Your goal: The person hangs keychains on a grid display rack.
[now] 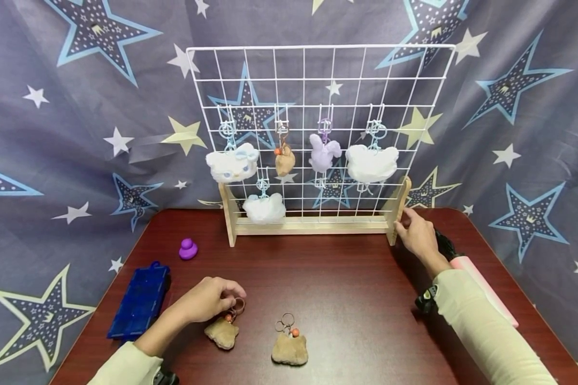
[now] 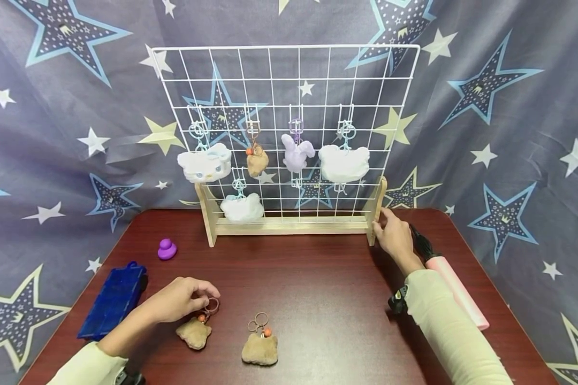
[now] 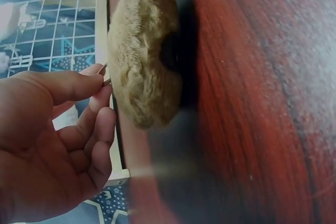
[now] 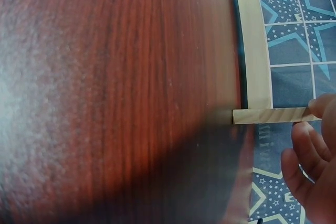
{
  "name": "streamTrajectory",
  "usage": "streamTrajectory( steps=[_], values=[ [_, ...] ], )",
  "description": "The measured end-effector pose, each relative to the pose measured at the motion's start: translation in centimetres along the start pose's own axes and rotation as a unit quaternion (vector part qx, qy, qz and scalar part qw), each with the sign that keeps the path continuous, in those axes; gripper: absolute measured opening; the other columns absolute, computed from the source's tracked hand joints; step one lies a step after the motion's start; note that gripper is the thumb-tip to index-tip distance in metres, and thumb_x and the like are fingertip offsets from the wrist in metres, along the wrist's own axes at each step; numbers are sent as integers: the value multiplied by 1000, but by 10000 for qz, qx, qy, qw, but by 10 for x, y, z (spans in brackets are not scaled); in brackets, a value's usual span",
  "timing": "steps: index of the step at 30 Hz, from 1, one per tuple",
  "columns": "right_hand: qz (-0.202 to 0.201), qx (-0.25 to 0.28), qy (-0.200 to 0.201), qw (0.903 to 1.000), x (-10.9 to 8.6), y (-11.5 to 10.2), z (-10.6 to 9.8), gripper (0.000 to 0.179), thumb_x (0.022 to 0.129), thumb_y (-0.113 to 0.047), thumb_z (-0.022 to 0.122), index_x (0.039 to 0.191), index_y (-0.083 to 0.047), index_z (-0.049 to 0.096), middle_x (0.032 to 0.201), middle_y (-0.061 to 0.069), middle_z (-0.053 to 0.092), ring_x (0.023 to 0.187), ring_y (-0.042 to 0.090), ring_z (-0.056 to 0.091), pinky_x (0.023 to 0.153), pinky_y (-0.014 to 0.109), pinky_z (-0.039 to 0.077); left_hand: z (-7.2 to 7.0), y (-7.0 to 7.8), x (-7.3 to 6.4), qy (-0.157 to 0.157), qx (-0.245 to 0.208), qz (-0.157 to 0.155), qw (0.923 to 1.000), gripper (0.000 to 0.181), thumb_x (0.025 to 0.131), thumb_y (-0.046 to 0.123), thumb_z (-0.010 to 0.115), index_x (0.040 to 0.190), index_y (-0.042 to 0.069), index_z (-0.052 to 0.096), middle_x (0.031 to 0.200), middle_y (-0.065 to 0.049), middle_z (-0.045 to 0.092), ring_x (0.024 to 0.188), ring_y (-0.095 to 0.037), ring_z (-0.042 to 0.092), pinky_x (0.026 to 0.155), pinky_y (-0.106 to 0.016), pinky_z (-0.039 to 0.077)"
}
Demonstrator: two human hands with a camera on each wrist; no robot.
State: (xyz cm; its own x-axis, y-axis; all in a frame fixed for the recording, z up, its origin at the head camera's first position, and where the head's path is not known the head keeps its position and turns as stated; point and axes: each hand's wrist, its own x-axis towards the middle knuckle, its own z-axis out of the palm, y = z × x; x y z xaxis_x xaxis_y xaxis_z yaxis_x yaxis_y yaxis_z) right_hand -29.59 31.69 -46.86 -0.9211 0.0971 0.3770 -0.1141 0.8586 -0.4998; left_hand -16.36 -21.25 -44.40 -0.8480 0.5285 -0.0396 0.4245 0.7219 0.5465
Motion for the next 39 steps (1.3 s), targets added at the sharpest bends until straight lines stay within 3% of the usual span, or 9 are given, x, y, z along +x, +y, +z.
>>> streamTrajectory(
  steps=[8, 17, 28, 34, 39],
  values=[
    [23, -5, -57, 10000, 0, -1, -1, 40, 95, -21, 65, 134, -11, 59, 102, 17, 78, 96, 44, 73, 85, 60, 51, -2, 5, 4, 174, 23, 70, 9998, 21, 90, 6, 67, 101, 20, 76, 81, 11, 71, 66, 4, 52, 60, -20, 45],
    [54, -26, -80, 10000, 1, -2, -2, 41, 96, -21, 64, 136, -11, 59, 103, 17, 78, 98, 44, 72, 87, 60, 51, -1, 10, 17, 806, 55, 359, 9961, 20, 91, 7, 71, 105, 20, 76, 85, 10, 75, 72, 5, 57, 65, -19, 49],
    [40, -26, -28, 10000, 0, -2, 0, 43, 95, -20, 65, 136, -10, 59, 101, 17, 78, 97, 45, 72, 85, 60, 52, -3, 28, 45, 1343, -344, 421, 9895, 21, 93, 8, 70, 109, 18, 77, 91, 6, 77, 72, -2, 61, 63, -20, 49],
    [-16, 12, 26, 10000, 0, -1, 1, 43, 94, -19, 65, 135, -9, 59, 99, 18, 78, 97, 45, 72, 86, 60, 52, -4, 40, 62, 1528, -459, 485, 9860, 22, 93, 9, 70, 111, 20, 76, 85, 6, 74, 64, -7, 56, 57, -21, 46],
    [-5, 2, 6, 10000, 0, -2, 0, 45, 94, -19, 65, 137, -9, 58, 99, 19, 78, 98, 46, 71, 86, 60, 51, -5, 47, 73, 1650, -402, 599, 9836, 22, 94, 10, 69, 111, 20, 76, 92, 5, 76, 69, -6, 59, 62, -21, 48]
  ],
)
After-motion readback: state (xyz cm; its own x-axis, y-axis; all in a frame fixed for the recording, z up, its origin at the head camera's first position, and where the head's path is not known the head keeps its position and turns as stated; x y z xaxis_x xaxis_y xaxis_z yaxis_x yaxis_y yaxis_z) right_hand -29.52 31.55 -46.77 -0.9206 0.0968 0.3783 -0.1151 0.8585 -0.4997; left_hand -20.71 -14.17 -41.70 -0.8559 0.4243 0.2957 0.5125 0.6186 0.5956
